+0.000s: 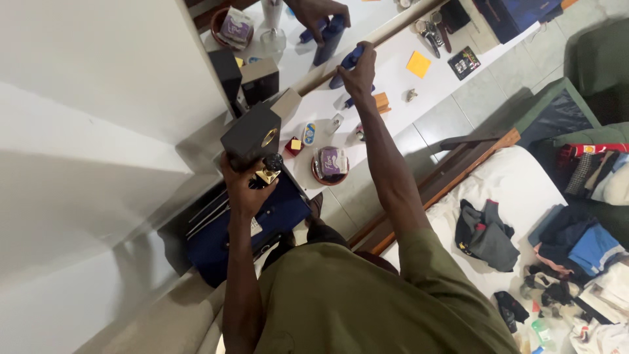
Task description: The person picks up a cap, a black t-shirt, and a gray piece of clothing from a bed and places them on a vanity. The person also moves several bottles and a container of wipes on the vanity.
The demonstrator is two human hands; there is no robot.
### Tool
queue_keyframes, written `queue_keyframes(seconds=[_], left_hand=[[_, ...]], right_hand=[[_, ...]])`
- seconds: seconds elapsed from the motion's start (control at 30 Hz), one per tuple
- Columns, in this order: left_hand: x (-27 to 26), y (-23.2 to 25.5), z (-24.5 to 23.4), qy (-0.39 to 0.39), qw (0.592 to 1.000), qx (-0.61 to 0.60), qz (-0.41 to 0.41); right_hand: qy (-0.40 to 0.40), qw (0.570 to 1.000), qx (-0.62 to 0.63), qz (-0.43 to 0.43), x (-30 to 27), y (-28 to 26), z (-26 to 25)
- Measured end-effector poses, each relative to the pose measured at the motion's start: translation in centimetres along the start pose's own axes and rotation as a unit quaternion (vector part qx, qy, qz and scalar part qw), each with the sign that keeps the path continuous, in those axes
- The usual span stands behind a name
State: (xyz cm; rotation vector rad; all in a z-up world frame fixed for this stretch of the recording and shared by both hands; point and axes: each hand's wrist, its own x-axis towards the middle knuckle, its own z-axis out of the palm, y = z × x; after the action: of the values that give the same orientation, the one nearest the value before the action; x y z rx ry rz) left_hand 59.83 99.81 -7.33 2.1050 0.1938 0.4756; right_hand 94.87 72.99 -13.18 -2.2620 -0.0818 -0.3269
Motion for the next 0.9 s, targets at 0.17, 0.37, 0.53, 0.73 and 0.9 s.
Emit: queue_keyframes(seconds=[0.17, 0.37, 0.53, 0.73, 0.9], left_hand=[[0.2, -1.0, 0.5, 0.006, 1.0, -0.017, -0.003], [0.2, -2.1, 1.3, -0.006, 1.0, 0.01, -0.015], [1.1, -3.3, 2.5, -0.004, 0.999, 0.033, 0.007], [2.6, -4.9, 5.8, -0.001, 0.999, -0.001, 0.04], [4.2, -6.9, 8.0, -0.026, 0.998, -0.022, 0.058]], right_hand=[[-0.017, 0.966, -0.217, -0.139, -3.9, -4.2, -0.9], [-0.306, 0.891, -0.159, -0.296, -8.6, -13.2, -0.3], [-0.365, 0.897, -0.103, -0.227, -6.4, -12.1, 1.1], [-0.346, 0.918, -0.074, -0.18, -3.4, -7.7, -1.3], [-0.278, 0.939, -0.112, -0.171, -1.3, -5.8, -4.3]])
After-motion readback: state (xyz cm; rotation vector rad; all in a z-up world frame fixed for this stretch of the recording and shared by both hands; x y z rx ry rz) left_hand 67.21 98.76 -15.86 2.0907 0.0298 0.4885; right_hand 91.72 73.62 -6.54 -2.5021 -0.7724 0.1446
